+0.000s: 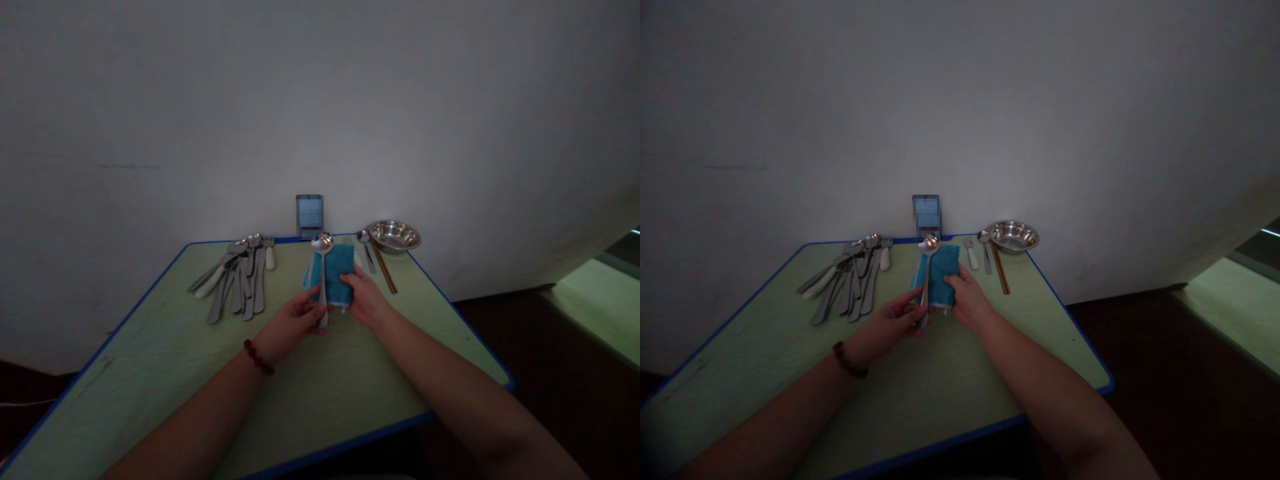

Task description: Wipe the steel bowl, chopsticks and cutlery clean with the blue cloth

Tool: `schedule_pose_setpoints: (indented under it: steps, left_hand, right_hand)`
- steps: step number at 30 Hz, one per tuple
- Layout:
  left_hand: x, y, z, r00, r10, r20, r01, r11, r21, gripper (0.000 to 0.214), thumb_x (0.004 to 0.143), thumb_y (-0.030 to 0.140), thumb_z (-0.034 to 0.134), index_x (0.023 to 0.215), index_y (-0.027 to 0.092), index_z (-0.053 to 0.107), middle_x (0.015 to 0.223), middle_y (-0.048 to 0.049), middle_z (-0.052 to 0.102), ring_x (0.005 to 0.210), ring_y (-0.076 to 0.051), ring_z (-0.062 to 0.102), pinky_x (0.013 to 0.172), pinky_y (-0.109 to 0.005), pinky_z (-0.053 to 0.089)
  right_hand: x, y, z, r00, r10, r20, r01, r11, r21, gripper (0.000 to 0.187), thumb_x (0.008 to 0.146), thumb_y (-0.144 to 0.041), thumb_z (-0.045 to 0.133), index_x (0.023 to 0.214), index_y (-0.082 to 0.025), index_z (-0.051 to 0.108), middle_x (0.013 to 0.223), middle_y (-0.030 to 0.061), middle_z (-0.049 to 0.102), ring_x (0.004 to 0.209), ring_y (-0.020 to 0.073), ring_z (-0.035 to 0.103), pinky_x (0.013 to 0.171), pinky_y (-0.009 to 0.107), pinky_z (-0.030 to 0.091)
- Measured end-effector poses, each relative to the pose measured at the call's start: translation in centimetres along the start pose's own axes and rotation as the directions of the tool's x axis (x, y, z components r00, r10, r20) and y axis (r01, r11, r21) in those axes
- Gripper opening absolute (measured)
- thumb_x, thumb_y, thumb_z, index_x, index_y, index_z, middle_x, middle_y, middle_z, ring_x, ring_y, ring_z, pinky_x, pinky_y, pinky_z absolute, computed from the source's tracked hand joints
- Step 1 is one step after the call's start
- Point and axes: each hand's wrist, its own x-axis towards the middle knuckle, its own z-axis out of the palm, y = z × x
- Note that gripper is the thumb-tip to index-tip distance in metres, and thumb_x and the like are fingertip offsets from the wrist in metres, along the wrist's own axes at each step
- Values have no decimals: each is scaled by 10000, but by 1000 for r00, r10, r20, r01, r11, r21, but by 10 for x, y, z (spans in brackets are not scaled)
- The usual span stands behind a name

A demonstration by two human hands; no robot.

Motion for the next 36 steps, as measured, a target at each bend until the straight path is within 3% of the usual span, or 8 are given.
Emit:
schedule_pose_setpoints:
  steps: [11, 16, 21, 25, 30, 36]
  left_hand:
    - [5, -6, -6, 996, 82, 27, -84, 991, 102, 624, 681, 300, 584, 1257, 234, 352, 666, 23, 543, 579, -76, 464, 557, -222, 413]
    - [4, -5, -5, 996, 86, 11, -87, 985, 147, 628, 686, 296, 570, 1265, 221, 339, 680, 16, 552, 589, -81, 469, 559, -226, 423]
    - [4, -4, -5, 994, 107, 25, -110, 973, 202, 614, 691, 304, 561, 1261, 224, 346, 683, 21, 556, 597, -86, 475, 563, -234, 431]
    - [3, -3, -4, 994, 106, 21, -108, 963, 245, 603, 694, 298, 557, 1256, 211, 356, 665, 24, 552, 603, -91, 479, 576, -243, 439]
    - [1, -3, -3, 993, 106, 50, -116, 950, 288, 566, 694, 300, 555, 1230, 217, 394, 675, 26, 571, 559, -83, 470, 560, -243, 435]
    - [1, -2, 0, 992, 119, 33, -123, 947, 296, 537, 676, 266, 564, 1185, 153, 435, 599, 40, 553, 503, -76, 459, 504, -218, 410]
  right_hand:
    - [-3, -1, 3, 1000, 2, 17, -2, 1000, -29, 300, 591, -81, 480, 846, -223, 549, 639, -60, 629, 520, 105, 545, 505, 231, 455]
    - [-4, 1, 1, 999, -13, 53, 15, 1000, -21, 315, 599, -96, 495, 874, -240, 548, 698, -67, 635, 586, 96, 563, 575, 224, 461]
    - [-1, 1, 2, 996, 25, 89, -31, 997, 71, 177, 712, -278, 462, 850, -216, 553, 709, -32, 635, 630, 122, 575, 608, 262, 467]
    - [3, 2, 1, 998, 53, 28, -56, 992, 115, 220, 766, -378, 410, 808, -213, 550, 695, -24, 630, 637, 129, 575, 624, 276, 468]
    - [3, 3, -1, 999, -13, 29, 11, 998, 69, 201, 701, -384, 540, 814, -217, 538, 677, -40, 616, 590, 105, 559, 564, 240, 460]
    - [2, 3, -3, 1000, -2, 26, 2, 1000, 27, 239, 651, -385, 599, 797, -209, 531, 618, -47, 605, 525, 92, 542, 513, 220, 456]
